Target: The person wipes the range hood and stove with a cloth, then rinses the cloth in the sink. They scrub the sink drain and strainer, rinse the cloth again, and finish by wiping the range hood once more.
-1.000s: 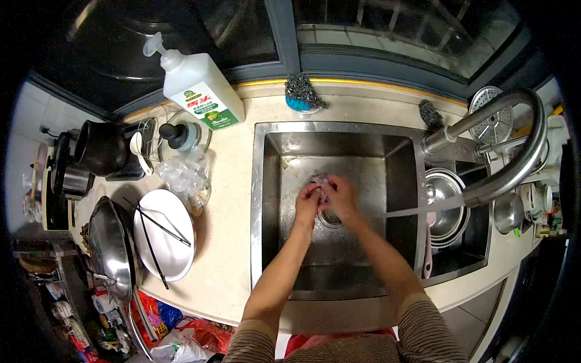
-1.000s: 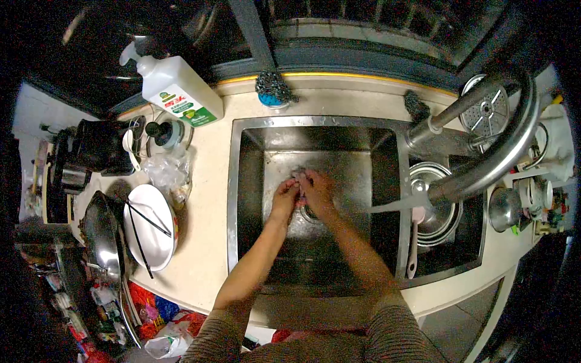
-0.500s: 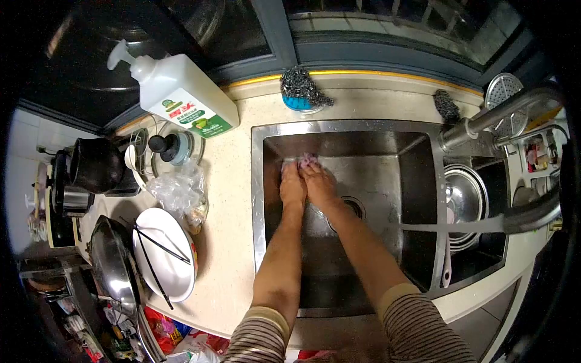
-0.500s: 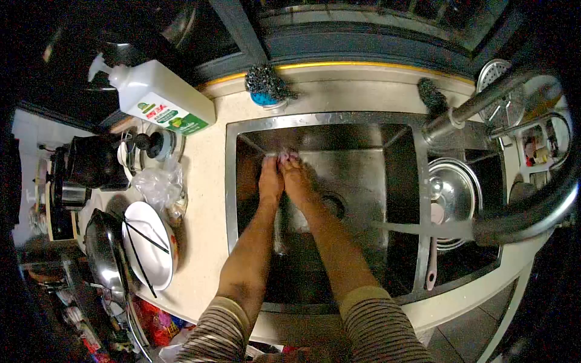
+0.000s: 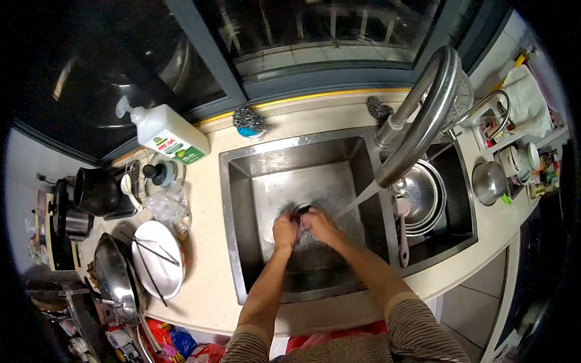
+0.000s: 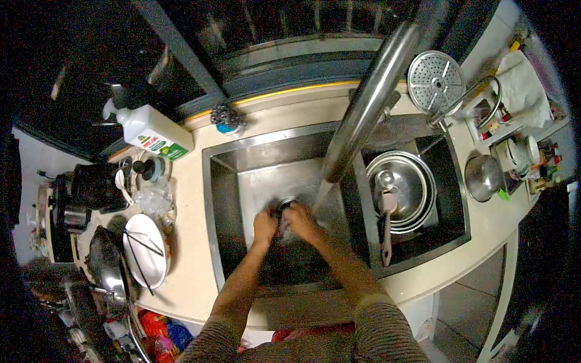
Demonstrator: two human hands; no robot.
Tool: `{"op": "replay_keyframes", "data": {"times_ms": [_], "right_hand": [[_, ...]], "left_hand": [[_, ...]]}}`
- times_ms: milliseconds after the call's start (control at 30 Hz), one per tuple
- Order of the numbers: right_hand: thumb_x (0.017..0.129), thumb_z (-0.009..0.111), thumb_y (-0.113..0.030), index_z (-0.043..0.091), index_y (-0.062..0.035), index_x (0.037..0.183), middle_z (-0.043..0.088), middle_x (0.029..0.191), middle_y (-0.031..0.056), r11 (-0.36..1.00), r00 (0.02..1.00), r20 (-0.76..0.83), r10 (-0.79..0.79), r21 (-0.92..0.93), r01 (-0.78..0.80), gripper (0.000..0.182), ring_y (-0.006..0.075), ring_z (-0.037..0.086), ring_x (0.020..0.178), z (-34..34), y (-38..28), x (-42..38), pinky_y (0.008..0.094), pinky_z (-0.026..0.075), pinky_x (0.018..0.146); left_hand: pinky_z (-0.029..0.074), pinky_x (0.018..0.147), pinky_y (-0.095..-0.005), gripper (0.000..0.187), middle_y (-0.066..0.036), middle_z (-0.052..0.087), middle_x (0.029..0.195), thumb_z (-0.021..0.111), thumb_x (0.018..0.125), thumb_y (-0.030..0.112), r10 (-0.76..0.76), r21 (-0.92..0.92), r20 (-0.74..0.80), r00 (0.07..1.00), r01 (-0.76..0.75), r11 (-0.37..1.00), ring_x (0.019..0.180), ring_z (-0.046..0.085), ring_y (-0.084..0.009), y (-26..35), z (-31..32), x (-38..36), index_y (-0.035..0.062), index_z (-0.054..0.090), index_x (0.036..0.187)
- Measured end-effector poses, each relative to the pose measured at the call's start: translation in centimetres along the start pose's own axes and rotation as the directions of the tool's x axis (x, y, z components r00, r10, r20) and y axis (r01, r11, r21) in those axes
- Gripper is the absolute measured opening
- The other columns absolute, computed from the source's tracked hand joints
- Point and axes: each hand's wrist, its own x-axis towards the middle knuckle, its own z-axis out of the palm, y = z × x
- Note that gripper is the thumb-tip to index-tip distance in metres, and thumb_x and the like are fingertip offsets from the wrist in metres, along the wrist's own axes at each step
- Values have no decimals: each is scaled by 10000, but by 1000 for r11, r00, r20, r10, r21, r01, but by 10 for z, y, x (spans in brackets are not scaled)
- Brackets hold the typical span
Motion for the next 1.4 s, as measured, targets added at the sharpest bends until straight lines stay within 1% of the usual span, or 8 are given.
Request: {"op": "replay_keyframes", "data": {"times_ms": [167, 333, 467, 700, 800, 933, 1267, 1400], "right_hand": [[752, 500, -51, 586, -34, 874, 534, 980, 134, 966, 828, -514, -225, -232, 118, 150, 305, 499, 946, -26, 75, 59, 388, 439, 818], [804, 446, -72, 523, -37, 1123, 471, 1215, 130, 834, 889, -382, -252, -552, -1, 330, 293, 426, 1144, -31, 137, 72, 388, 400, 924], [842, 466, -139, 490, 11, 1154, 517, 1173, 171, 846, 919, -56, 390, -372, -382, 347, 319, 567, 979, -32, 157, 70, 404, 479, 817], [877, 431, -167, 541, 13, 1100, 458, 1221, 202, 658, 979, -18, 205, -738, -151, 308, 334, 506, 1061, -38, 89, -19, 419, 436, 868], [886, 410, -186, 507, 0, 1145, 422, 1262, 182, 782, 715, 437, 546, -571, -249, 334, 296, 485, 1089, -59, 43, -46, 433, 403, 901], [889, 394, -193, 532, -30, 1123, 493, 1207, 161, 790, 588, 552, 591, -544, -283, 316, 295, 503, 1069, -37, 45, -86, 425, 411, 883], [871, 395, -135, 555, -7, 1066, 563, 1093, 200, 983, 843, 525, 119, 60, -176, 283, 330, 555, 999, 61, 18, -74, 439, 427, 857], [860, 404, -122, 593, -21, 1013, 580, 1069, 200, 955, 803, 568, 180, -296, -5, 263, 332, 563, 995, 58, 18, -73, 447, 425, 858]], "left_hand": [[387, 868, -431, 324, -252, 518, 1077, 551, 790, 174, 216, -11, -194, 957, -223, 975, 1008, 464, -404, 39, 50, 74, 58, 553, 1092], [309, 958, -478, 365, -248, 514, 1128, 512, 789, 168, 519, 388, -238, 821, -409, 826, 1096, 423, -406, 45, 110, 105, 59, 534, 1136], [308, 983, -450, 349, -140, 529, 1180, 432, 815, 153, 502, 379, -120, 856, -428, 821, 1149, 423, -327, 62, 131, 109, 75, 547, 1135], [367, 945, -431, 268, -82, 572, 1109, 492, 787, 123, 570, 132, 183, 801, -595, 793, 1110, 474, -254, 60, 104, 45, 114, 615, 1024], [444, 826, -432, 245, -101, 576, 1091, 490, 801, 121, 266, -176, 187, 946, -234, 956, 976, 554, -282, 72, 84, -4, 97, 612, 1012], [487, 689, -410, 224, -137, 632, 855, 471, 851, 168, 585, 172, 464, 665, -716, 677, 783, 611, -312, 27, 127, -18, 15, 616, 925], [491, 772, -379, 254, -163, 613, 1039, 434, 845, 113, 79, 382, 779, 622, -570, 727, 934, 605, -297, -53, 65, -26, 24, 640, 966], [486, 777, -413, 275, -152, 612, 1050, 493, 824, 174, 39, 419, 730, 682, -492, 763, 957, 596, -302, -51, 49, -48, 36, 612, 1030]]}}
